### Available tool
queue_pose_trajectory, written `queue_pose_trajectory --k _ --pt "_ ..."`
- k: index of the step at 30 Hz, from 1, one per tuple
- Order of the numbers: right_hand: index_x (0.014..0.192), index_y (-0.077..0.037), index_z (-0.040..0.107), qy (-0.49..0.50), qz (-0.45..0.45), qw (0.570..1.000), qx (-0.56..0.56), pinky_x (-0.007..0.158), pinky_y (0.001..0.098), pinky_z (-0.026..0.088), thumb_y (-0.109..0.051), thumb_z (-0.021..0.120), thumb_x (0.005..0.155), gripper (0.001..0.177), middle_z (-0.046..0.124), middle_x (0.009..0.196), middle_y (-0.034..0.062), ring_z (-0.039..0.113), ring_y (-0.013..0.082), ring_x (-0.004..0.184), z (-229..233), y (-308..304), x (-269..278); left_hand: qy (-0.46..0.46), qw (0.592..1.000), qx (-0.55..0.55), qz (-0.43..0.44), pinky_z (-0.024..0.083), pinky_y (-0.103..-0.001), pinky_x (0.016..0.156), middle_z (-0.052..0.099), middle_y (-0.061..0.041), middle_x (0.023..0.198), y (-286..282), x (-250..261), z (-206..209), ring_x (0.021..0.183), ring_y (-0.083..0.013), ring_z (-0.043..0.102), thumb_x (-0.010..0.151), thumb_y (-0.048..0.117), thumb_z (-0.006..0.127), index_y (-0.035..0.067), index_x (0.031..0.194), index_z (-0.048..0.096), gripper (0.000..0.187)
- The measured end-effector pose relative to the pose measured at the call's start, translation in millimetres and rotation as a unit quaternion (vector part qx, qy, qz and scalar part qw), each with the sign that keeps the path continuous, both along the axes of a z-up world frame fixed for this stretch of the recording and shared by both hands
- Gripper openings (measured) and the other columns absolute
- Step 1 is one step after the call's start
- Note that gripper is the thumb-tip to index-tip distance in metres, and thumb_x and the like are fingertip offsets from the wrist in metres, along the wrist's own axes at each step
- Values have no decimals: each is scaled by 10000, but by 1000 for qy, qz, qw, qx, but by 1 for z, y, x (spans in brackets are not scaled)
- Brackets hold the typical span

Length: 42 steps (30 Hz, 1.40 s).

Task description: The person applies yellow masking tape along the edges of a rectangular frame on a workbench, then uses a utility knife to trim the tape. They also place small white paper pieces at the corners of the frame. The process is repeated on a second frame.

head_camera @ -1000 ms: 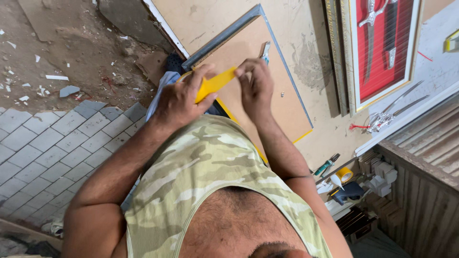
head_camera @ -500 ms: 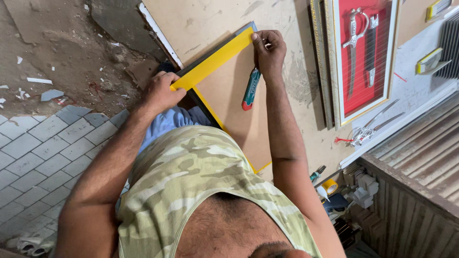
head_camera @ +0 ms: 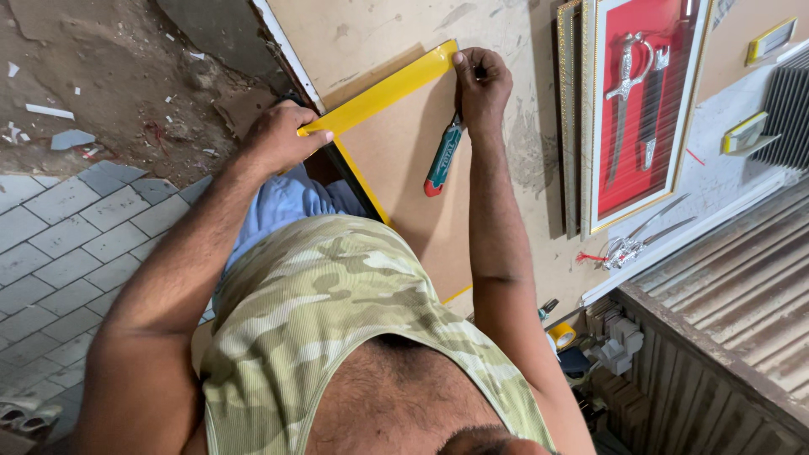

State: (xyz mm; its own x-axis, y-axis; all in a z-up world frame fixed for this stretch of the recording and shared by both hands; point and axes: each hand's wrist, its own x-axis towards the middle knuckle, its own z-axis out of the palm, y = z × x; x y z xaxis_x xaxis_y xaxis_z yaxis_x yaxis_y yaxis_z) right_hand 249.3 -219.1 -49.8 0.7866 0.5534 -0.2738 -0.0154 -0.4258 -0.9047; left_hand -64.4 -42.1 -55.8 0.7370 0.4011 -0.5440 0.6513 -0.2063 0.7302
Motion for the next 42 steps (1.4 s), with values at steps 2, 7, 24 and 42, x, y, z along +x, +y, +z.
queue_pose_trajectory --k 2,7,24,42 --pt "961 10 719 -53 23 998 8 478 232 400 -140 791 1010 173 635 711 -23 506 44 553 -3 1 2 15 1000 -6 -4 533 -457 882 688 -183 1083 3 1 2 1020 -346 679 881 399 777 73 1095 765 390" --pt "940 11 719 -28 10 1000 -4 441 227 372 -147 776 980 173 624 675 -29 475 37 508 -4 -1 2 7 1000 6 -10 530 -463 888 679 -188 1099 2 3 3 1033 -356 667 873 403 782 67 1142 746 432" --pt "1573 -65 265 -434 -5 847 -308 983 545 411 -442 939 808 1087 544 1324 228 559 352 1182 18 15 -54 25 1000 -1 -13 560 -470 782 734 -172 846 5 8 -1 809 -348 719 863 432 781 72 921 781 365" --pt "1339 -82 562 -112 -79 906 -400 903 403 548 -434 907 776 748 699 1136 163 681 282 1011 70 -37 -135 -18 999 21 -30 526 -467 926 655 -224 1129 7 -4 -28 1070 -365 652 825 495 820 97 1056 774 463"
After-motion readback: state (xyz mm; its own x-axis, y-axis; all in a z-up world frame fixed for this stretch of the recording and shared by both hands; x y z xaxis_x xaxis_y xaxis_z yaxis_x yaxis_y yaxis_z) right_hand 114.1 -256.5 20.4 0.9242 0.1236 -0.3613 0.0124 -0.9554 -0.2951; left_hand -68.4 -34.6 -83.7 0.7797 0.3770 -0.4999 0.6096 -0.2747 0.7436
